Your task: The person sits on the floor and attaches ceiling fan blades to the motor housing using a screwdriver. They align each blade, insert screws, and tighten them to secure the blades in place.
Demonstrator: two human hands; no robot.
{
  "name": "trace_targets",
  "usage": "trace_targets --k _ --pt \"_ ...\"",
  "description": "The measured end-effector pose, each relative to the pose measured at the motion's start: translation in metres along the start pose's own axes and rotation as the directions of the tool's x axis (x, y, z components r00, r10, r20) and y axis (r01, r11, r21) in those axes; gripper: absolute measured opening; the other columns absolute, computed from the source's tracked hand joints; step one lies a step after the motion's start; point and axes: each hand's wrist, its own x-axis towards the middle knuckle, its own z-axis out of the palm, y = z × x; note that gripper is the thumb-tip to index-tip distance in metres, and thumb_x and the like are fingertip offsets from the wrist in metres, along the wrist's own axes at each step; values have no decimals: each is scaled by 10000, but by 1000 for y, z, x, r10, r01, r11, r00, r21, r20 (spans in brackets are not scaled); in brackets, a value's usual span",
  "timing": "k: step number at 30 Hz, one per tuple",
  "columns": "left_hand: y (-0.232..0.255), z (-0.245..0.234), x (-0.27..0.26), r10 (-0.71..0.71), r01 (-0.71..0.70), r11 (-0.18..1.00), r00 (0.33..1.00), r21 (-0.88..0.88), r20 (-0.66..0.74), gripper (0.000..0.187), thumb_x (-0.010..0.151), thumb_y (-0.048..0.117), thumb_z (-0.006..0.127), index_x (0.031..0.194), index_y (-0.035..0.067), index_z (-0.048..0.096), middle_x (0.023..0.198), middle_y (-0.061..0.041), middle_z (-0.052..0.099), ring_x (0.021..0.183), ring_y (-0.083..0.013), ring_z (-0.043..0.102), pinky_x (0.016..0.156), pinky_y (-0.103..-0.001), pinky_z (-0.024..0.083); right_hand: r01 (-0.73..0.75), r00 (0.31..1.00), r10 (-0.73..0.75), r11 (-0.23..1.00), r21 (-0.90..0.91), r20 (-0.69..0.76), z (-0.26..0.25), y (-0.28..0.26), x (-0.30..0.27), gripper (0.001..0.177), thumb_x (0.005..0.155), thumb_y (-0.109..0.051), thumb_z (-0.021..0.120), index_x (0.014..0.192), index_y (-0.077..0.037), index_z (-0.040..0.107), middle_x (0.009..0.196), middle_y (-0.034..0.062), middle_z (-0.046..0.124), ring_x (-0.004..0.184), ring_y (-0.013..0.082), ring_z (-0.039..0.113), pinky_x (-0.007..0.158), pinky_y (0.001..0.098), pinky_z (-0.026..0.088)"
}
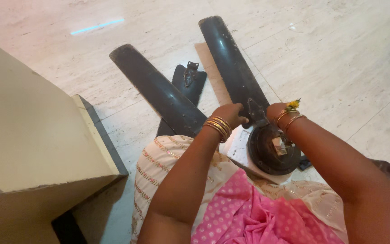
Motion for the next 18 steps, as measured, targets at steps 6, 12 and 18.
trace_targets --k 6,12,18 --pt "-9 7 6 26 -26 1000 1000 8 2 510 835 402 774 1201 58 686 1094 -176 747 1049 -352 705 907 -442 541 86 990 -84 996 -15 113 -13 -8 -26 384 767 -317 893 1034 -72 766 1100 131 760 1030 266 750 875 370 602" --pt "-20 10 9 108 -108 994 994 -4 -30 537 833 391 776 1250 68 677 1108 -192 737 1030 -360 708 889 -440 544 98 988 -116 981 -168 -99 26 -29 -5 146 790 -201 806 925 -146 806 961 75 794 922 232 777 730 366 616" --pt "-25 6 0 73 -73 997 997 36 2 554 847 429 755 1276 93 657 1068 -175 745 997 -351 705 860 -435 549 87 995 -84 994 61 -50 19 -37 35 255 815 -237 794 1052 -145 815 1094 104 773 1049 283 739 825 434 594"
